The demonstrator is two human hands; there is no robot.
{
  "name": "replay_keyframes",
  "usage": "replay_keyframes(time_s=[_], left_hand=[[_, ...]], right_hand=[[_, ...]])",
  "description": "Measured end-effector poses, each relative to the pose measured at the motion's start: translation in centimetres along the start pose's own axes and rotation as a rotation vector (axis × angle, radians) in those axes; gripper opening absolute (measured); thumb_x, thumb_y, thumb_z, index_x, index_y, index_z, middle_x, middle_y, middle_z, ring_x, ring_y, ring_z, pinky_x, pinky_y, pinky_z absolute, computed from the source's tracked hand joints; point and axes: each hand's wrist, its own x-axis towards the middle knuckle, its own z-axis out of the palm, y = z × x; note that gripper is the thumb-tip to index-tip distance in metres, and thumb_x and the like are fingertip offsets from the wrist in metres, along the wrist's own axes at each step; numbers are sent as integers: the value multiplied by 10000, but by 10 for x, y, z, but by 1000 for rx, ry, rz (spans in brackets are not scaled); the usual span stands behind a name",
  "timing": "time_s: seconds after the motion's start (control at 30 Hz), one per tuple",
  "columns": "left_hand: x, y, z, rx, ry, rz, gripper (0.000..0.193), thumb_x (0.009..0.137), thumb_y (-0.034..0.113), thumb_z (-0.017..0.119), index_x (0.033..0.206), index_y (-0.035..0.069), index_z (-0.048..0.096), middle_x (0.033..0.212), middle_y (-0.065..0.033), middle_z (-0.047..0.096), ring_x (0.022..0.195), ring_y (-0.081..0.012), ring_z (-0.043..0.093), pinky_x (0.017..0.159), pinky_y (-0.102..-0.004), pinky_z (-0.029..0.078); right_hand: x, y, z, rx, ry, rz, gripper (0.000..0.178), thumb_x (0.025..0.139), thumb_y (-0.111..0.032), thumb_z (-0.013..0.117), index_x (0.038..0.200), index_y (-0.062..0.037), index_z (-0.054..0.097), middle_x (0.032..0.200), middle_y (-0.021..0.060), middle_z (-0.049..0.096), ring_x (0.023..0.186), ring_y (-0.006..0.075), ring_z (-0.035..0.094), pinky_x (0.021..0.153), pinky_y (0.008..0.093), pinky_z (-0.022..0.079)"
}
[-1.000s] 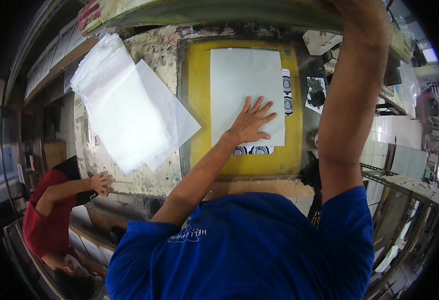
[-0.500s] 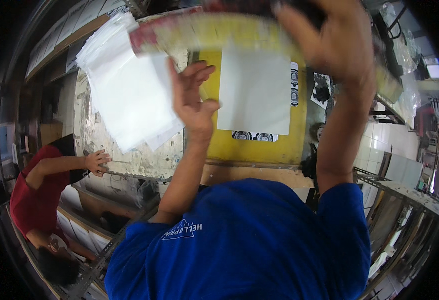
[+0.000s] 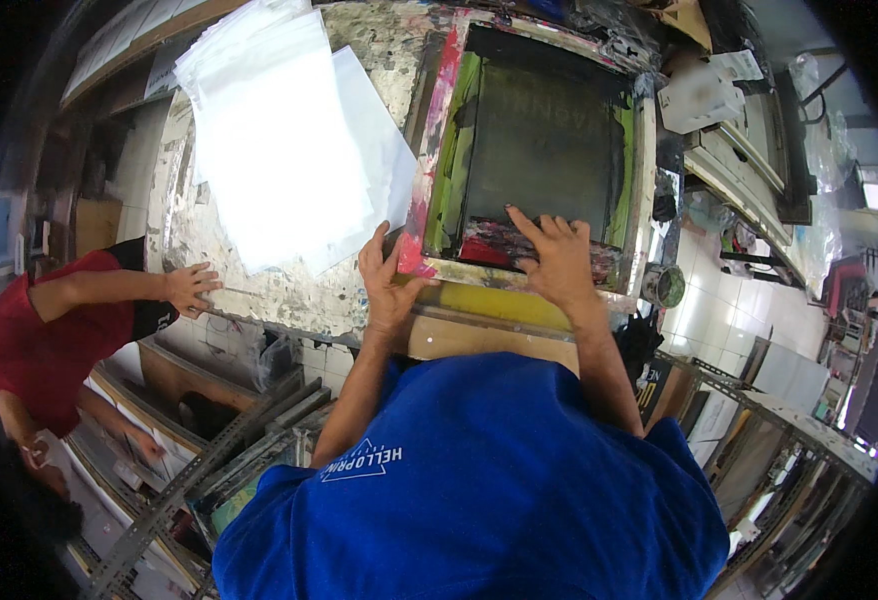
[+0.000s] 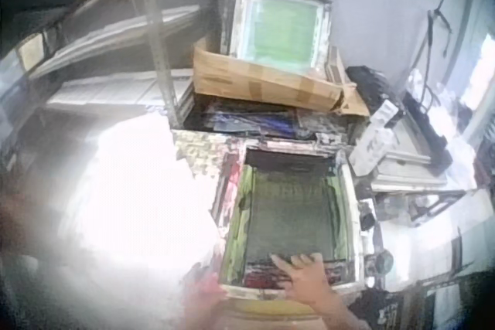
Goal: The person performs screen printing on white bags by placing a bag on the printing base, lowering the screen, using a squeegee to apply ink across the screen, and lifting the screen to reveal the printed design. The person repeats this process for several bags, stacking them to the side after each print.
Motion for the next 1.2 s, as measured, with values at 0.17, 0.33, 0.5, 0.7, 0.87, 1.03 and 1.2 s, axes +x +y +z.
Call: replay_keyframes(time_s=[0.17,0.33,0.5,0.7,0.87,1.03,1.2], left_hand=[[-5,-5,2,186,-24,-31,762,643,364,891,1328,103,682,1565,-211,399,1365,-419,357,1150,-514,292],[-7,-8,0,213,-14,13,773,693,453,851,1332,63,659,1584,-220,375,1341,-427,359,1142,-536,270],[-10,-11,0,209,-39,-29,741,727,476,844,1329,76,679,1576,-234,380,1367,-426,345,1142,-529,265],[-11,-15,1,220,-42,-31,751,725,466,860,1357,109,665,1568,-250,390,1354,-428,393,1125,-528,319],[-15,-17,1,173,-11,-13,765,719,460,865,1371,120,657,1572,-247,389,1361,-423,403,1117,-523,346],[-12,-13,0,161,-9,-1,744,741,467,850,1361,101,659,1522,-246,447,1350,-410,412,1124,-518,331],[-13,-8,-1,65,-35,-46,774,696,427,875,1339,59,651,1298,-193,572,1234,-371,462,1084,-495,344]], right_hand=[[24,21,36,-27,77,69,839,644,-88,779,1442,-231,565,1084,99,549,1067,287,512,944,504,316],[101,74,38,-41,202,45,831,607,-105,760,1412,-227,592,1100,93,552,1097,296,515,970,519,317],[189,133,34,-119,331,-6,837,594,-137,740,1411,-241,590,1124,96,582,1109,303,529,974,541,325],[271,183,27,-157,404,-110,807,666,-192,736,1451,-256,561,1121,95,580,1137,312,529,970,549,327],[313,201,2,-75,420,-115,601,746,-72,773,1319,-231,694,1175,267,700,1094,409,663,981,459,486],[315,201,-18,91,242,1,621,766,-76,758,1348,-277,675,1265,156,698,1119,321,675,985,419,493],[288,225,-28,553,249,80,649,760,-63,768,1362,-282,670,1350,122,677,1185,262,661,1034,342,464]])
